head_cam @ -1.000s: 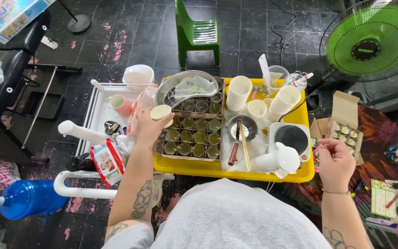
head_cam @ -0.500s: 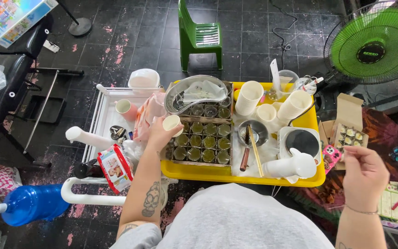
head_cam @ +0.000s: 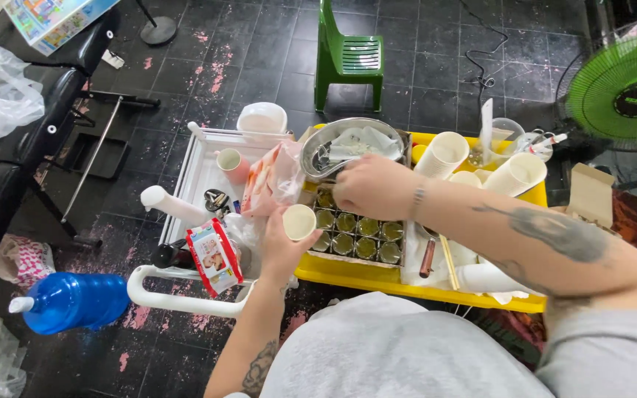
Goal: Wiping the interior of small white paper cups with a tissue to clean them.
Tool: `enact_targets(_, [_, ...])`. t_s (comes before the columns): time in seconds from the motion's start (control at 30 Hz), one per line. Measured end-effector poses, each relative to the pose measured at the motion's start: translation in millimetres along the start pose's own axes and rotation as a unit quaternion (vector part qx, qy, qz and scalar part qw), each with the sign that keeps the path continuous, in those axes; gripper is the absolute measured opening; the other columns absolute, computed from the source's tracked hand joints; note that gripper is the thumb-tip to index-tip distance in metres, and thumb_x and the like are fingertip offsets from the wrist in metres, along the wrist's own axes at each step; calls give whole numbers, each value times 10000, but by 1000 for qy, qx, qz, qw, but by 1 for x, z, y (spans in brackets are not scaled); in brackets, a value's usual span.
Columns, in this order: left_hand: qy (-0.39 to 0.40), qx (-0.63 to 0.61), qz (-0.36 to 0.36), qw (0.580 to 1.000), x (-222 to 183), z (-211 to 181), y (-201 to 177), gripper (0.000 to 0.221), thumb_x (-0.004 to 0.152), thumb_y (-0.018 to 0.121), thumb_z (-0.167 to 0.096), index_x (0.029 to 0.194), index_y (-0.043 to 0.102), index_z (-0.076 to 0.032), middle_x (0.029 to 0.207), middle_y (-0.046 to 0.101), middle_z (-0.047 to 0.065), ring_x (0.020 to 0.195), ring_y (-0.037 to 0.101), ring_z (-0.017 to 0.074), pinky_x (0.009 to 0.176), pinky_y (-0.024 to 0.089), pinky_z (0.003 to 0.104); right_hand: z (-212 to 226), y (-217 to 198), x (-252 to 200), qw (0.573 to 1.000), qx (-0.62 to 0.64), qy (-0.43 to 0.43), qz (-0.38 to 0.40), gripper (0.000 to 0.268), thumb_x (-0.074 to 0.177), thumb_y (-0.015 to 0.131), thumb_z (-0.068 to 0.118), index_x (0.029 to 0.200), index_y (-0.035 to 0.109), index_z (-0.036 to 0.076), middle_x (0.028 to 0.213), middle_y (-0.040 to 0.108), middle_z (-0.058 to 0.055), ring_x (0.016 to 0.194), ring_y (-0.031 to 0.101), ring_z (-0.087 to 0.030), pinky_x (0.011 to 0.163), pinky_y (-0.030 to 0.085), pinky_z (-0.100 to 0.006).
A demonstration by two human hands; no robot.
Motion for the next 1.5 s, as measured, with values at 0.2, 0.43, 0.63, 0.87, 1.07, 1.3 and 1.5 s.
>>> enact_targets(0.2, [-43,-34,39,998,-40,5,-17,694,725,893,-315,1271,551,-56,1145,702,123,1057,708,260,902,550,378,-49,128,159,999,4,21,36,179,808,643,168,872,789,250,915,739,-3,1007,659,-243,938,436,-471])
enact_targets(0.43, [-80,-60,-25,995,-50,10,-56,708,727,898,-300,1279,530,-51,1154,695,120,1049,706,242,906,546,373,-94,245,227,991,-79,72,83,232,881,601,165,985,804,202,1052,763,-45,1106,673,-253,1098,377,-446])
enact_targets(0.63, [-112,-70,-53,990,-53,14,-73,718,735,892,-286,1307,522,-58,1151,686,109,1057,693,234,907,539,363,-89,269,238,994,-87,58,-11,277,863,632,209,1057,788,86,1083,758,-138,1145,639,-400,921,432,-449])
enact_targets(0.87, [-118,-83,-59,988,-59,21,-80,687,729,895,-303,1268,548,-58,1121,710,98,1049,700,228,912,543,356,-72,268,245,960,38,275,27,252,918,607,299,956,800,141,1045,767,-121,1068,706,-295,961,495,-445])
enact_targets(1.07, [-114,-67,-63,989,-59,25,-81,730,701,910,-329,1275,548,-60,1142,698,99,1069,688,237,926,530,358,-68,279,243,956,101,274,-22,185,873,643,288,883,812,214,969,766,-108,941,742,-287,843,554,-414])
enact_targets(1.3, [-148,-89,-50,984,-59,19,-83,730,694,904,-332,1279,551,-74,1155,706,94,1085,693,233,934,532,362,-73,283,244,929,187,317,30,210,868,624,330,923,797,223,1052,736,-111,1016,698,-306,876,529,-448])
enact_targets(1.5, [-118,-59,-52,990,-61,20,-82,734,701,909,-326,1282,544,-66,1159,695,99,1085,687,238,931,531,363,-89,315,250,907,264,328,-12,292,920,572,357,926,801,176,1043,753,-142,1012,709,-337,908,539,-439])
Point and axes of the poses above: each hand's wrist, its own x-axis towards the middle knuckle, its own y-axis out of the palm, z = x × y, the point moved 3 cm from there along x, towards the middle knuckle
